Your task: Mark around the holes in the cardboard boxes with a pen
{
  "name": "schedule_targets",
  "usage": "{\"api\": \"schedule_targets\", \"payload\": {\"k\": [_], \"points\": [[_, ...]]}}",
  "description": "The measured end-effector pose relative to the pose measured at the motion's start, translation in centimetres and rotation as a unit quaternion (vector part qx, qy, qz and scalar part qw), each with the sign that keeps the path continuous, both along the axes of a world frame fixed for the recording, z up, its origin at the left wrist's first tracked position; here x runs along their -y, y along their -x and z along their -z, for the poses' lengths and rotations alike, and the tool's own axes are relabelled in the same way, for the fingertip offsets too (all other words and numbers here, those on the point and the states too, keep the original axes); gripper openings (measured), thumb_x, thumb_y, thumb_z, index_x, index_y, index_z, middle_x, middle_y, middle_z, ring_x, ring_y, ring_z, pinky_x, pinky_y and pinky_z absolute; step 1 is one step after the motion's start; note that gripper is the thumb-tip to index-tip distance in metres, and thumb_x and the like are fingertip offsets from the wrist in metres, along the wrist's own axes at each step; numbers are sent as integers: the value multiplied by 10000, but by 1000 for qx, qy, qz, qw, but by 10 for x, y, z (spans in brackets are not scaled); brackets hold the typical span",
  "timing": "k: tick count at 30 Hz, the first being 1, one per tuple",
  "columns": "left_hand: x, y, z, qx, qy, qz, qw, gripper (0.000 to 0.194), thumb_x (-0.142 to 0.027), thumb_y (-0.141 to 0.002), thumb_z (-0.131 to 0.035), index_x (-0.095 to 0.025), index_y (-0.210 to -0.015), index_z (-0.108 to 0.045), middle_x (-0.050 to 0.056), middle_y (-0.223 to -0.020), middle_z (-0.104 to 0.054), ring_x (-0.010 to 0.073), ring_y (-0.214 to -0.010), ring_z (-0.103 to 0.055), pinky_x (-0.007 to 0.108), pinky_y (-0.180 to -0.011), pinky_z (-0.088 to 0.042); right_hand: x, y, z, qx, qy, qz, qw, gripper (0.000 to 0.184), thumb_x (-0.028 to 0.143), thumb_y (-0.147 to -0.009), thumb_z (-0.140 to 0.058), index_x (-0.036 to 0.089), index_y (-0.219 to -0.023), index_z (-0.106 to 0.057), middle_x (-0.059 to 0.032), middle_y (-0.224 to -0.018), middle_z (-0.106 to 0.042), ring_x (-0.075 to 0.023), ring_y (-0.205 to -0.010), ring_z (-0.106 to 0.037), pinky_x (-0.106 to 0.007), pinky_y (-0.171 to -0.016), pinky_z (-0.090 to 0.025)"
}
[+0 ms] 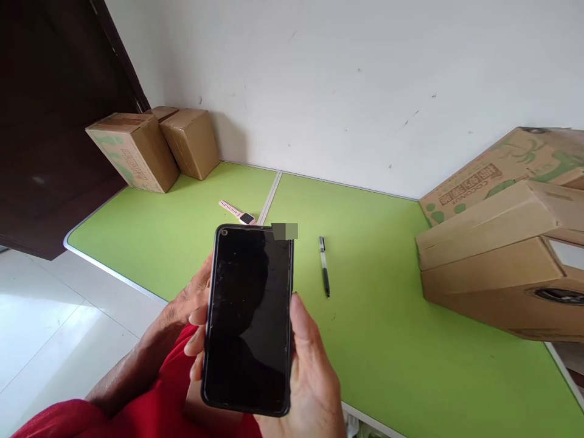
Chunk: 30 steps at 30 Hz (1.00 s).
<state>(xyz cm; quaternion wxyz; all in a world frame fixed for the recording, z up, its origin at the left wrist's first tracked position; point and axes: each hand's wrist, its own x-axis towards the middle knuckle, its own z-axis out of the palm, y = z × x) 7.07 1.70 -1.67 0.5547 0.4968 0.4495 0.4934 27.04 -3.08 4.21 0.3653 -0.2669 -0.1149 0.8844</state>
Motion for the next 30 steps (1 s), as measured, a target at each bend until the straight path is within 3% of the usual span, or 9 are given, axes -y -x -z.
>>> {"api": "schedule_targets", "payload": {"k": [5,9,14,18,21,26,30], "points": [[7,0,-3,30,-6,-21,999,1287,-1011,-652,-834,-432,-1751,-496,96,-1669,-576,490,-1533,-558,676,-1365,-413,7,7,1,-41,38,-7,998,556,733,-989,-798,260,-1265,-897,-146,-1317,-882,-426,-1189,-842,-604,-1061,-673],[5,4,-6,16,-17,-14,1000,1213,-943,-703,-860,-408,-1739,-525,107,-1618,-617,476,-1505,-601,663,-1359,-439,7,5,3,-14,36,-10,999,602,769,-960,-781,243,-1224,-913,-157,-1213,-899,-441,-1121,-851,-637,-1039,-678],[4,7,-8,16,5,2,1000,1182,-850,-755,-893,-408,-1773,-485,124,-1642,-611,518,-1541,-573,741,-1362,-417,6,8,2,8,15,-22,1000,657,864,-936,-699,262,-1048,-936,-164,-1109,-899,-463,-1143,-840,-650,-1032,-691],[3,5,-10,13,14,-12,1000,1053,-650,-811,-902,-430,-1759,-500,99,-1632,-631,496,-1527,-584,737,-1349,-433,6,10,2,17,12,-19,1000,655,842,-947,-692,265,-1141,-931,-160,-1146,-896,-447,-1138,-837,-630,-1035,-696],[5,4,-13,20,26,-9,999,1043,-543,-809,-910,-446,-1756,-485,83,-1646,-613,469,-1549,-570,724,-1373,-412,8,10,3,36,23,8,999,644,815,-952,-706,266,-1209,-921,-154,-1174,-896,-410,-1027,-845,-610,-996,-709],[6,5,-13,21,34,-12,999,1016,-482,-808,-909,-448,-1734,-493,86,-1617,-597,453,-1488,-609,730,-1364,-417,11,7,6,53,39,18,998,628,826,-952,-724,292,-1222,-915,-149,-1220,-893,-381,-1017,-849,-587,-974,-720],[4,5,-4,19,26,-14,999,1025,-482,-841,-890,-423,-1765,-450,102,-1609,-608,452,-1518,-592,727,-1365,-397,14,0,10,68,59,25,996,756,913,-919,-743,286,-1309,-906,-170,-1329,-875,-399,-1077,-862,-607,-1012,-713]]}}
